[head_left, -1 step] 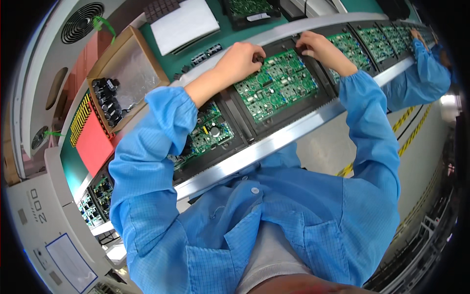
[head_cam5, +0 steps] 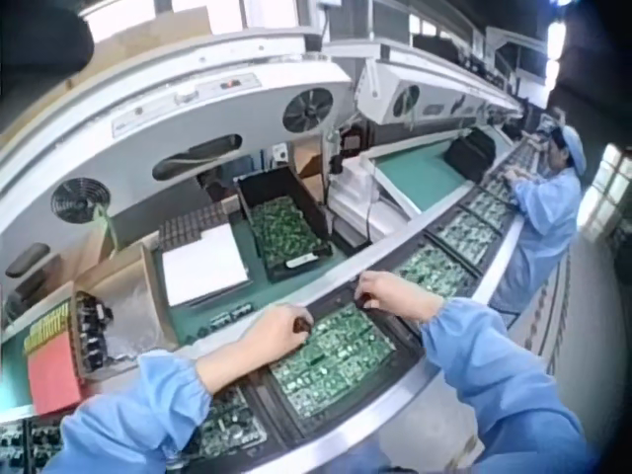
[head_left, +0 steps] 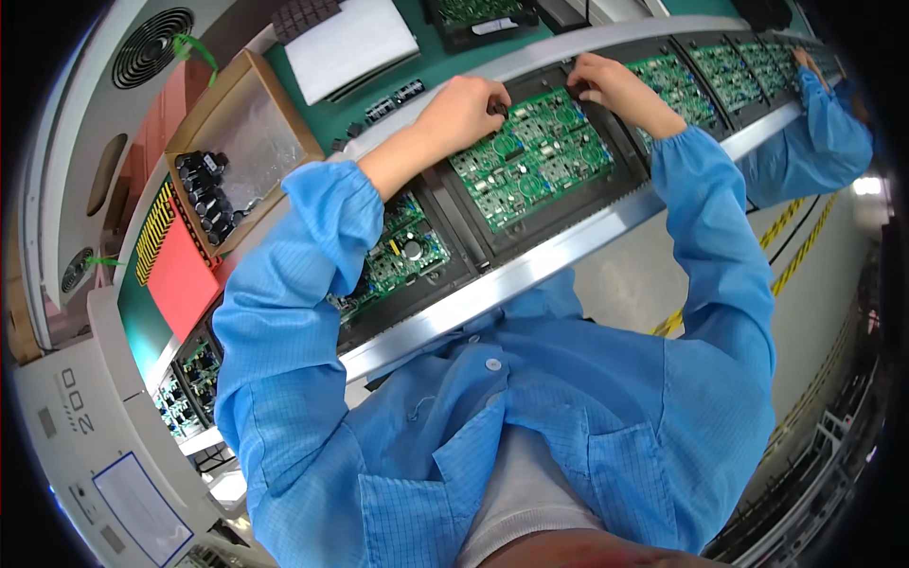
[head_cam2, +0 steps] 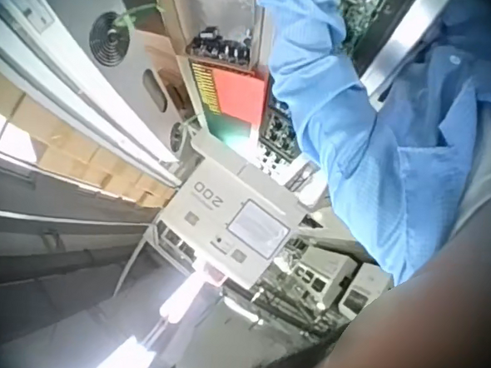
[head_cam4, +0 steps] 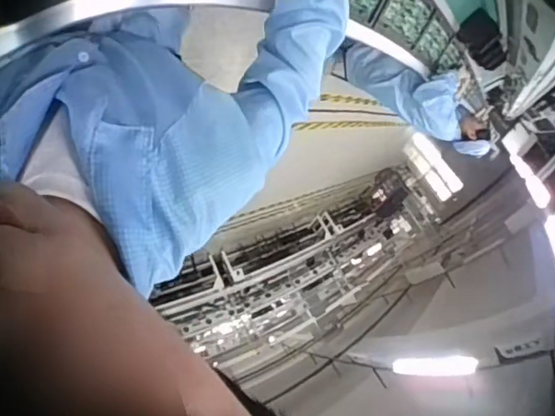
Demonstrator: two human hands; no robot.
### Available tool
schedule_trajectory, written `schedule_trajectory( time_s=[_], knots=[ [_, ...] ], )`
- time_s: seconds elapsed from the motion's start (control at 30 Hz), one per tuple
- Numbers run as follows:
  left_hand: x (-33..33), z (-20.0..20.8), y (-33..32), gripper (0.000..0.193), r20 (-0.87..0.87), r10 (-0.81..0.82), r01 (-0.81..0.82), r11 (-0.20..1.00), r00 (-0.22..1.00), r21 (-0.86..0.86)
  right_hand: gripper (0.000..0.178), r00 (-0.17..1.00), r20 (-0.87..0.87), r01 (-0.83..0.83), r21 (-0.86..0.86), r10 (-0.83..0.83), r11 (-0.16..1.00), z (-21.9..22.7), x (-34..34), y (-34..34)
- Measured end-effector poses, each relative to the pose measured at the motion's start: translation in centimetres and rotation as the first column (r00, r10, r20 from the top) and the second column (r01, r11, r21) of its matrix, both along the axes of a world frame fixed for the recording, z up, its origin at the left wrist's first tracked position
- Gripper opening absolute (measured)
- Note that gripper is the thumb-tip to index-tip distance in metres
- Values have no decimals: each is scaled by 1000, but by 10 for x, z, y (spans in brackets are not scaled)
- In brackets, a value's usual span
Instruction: Assembling and inspecting printed circuit boards on an assembly line.
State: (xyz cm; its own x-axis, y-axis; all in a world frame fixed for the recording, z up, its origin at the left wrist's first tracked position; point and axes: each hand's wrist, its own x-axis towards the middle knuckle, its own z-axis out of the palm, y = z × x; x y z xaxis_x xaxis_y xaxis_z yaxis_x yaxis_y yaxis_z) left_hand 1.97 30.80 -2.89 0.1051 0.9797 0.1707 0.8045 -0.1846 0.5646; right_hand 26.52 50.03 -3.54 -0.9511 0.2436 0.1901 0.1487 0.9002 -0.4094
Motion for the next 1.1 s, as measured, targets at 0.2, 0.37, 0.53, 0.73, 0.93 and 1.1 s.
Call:
schedule_trajectory(
  time_s=[0.2,0.37,0.53,0.73,0.93,1.1],
  knots=[
    [14,-13,20,23,-113,-31,15,990,993,-140,28,997,44,-63,86,59,994,-12,-6,2],
    [24,-13,26,22,-211,-19,-21,982,977,-185,27,997,79,-27,112,18,993,-12,-9,0],
    [22,-8,23,22,-315,-32,-40,975,949,-220,27,994,112,1,148,-18,989,-2,-13,-6],
    [20,-5,18,18,-290,-8,-36,989,957,-143,26,992,110,-80,220,56,972,-3,-16,0],
    [51,22,-8,28,29,-34,37,993,999,-115,22,929,-182,-308,105,323,945,16,-9,3],
    [70,7,-22,29,-27,-80,74,983,996,-167,22,989,-38,-141,32,142,990,26,2,-4]
  ],
)
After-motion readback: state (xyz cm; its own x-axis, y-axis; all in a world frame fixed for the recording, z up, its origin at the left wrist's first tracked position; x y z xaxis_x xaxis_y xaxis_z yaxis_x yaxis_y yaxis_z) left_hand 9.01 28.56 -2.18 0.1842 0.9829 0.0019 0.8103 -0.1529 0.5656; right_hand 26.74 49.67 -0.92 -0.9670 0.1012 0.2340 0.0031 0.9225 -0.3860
